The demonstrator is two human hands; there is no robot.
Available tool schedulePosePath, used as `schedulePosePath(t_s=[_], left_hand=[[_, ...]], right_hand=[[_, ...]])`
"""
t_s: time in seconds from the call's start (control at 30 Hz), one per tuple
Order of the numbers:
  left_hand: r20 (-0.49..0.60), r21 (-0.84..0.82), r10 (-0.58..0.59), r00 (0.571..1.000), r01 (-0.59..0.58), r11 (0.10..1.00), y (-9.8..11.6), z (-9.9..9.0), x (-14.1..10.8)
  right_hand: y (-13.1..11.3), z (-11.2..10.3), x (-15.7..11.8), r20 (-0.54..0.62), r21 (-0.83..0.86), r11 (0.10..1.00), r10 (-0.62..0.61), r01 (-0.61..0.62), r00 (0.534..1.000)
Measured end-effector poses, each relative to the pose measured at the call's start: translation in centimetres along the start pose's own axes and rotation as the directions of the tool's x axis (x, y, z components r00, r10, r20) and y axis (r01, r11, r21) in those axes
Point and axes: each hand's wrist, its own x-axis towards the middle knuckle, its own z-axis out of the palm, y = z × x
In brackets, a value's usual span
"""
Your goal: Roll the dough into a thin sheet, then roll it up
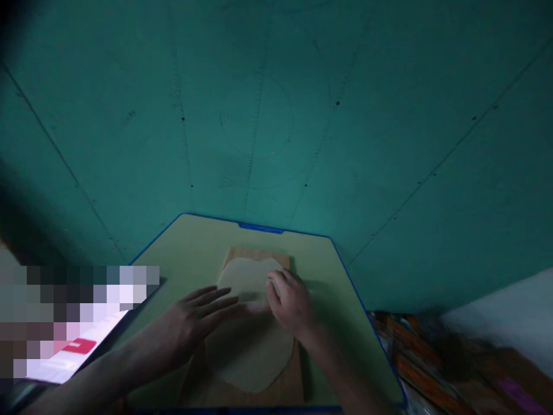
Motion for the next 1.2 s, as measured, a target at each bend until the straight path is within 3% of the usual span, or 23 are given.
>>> schedulePosePath(t_s=[0.1, 0.17, 0.3, 0.47, 0.6, 0.73, 0.83, 0.93, 1.1, 1.2], left_hand=[[0.070, 0.114, 0.083, 0.994, -0.090, 0.989, -0.7, 0.5, 2.3], [0.081, 0.196, 0.090, 0.993, -0.104, 0.975, -1.7, 1.0, 3.4], [-0.041, 0.311, 0.034, 0.999, -0.020, 0.950, -3.5, 3.1, 4.3], [-0.216, 0.322, -0.049, 0.975, 0.118, 0.939, -5.4, 6.0, 6.8], [-0.147, 0.261, -0.171, 0.974, 0.205, 0.943, -7.8, 6.7, 11.7], [-0.101, 0.224, -0.149, 0.984, 0.168, 0.960, -10.4, 6.5, 16.2], [-0.116, 0.203, -0.133, 0.984, 0.155, 0.967, -11.0, 6.2, 18.1], [-0.136, 0.186, -0.163, 0.977, 0.187, 0.965, -10.0, 5.8, 17.6], [-0.091, 0.192, -0.219, 0.971, 0.233, 0.953, -5.4, 4.5, 11.4], [-0.013, 0.196, -0.204, 0.979, 0.202, 0.959, -2.9, 2.8, 7.8]], right_hand=[[0.3, -0.5, -3.9, 0.051, -0.077, 0.991, 0.112, -0.108, 0.992], [0.3, -0.1, -5.1, 0.083, -0.142, 0.984, 0.125, -0.112, 0.989], [0.7, 0.7, -5.2, 0.115, -0.233, 0.970, 0.093, -0.065, 0.989], [2.7, 0.8, -2.6, 0.163, -0.267, 0.952, 0.200, -0.152, 0.966], [5.2, 0.6, 1.0, 0.159, -0.284, 0.928, 0.293, -0.240, 0.943], [7.4, 0.0, 4.5, 0.126, -0.325, 0.879, 0.406, -0.349, 0.905], [8.0, -0.6, 5.8, 0.096, -0.366, 0.829, 0.486, -0.423, 0.869], [7.0, -0.9, 5.2, 0.090, -0.384, 0.819, 0.493, -0.427, 0.865], [2.3, 0.2, -0.2, 0.117, -0.386, 0.841, 0.452, -0.379, 0.884], [0.7, 0.8, -3.9, 0.070, -0.406, 0.880, 0.300, -0.248, 0.951]])
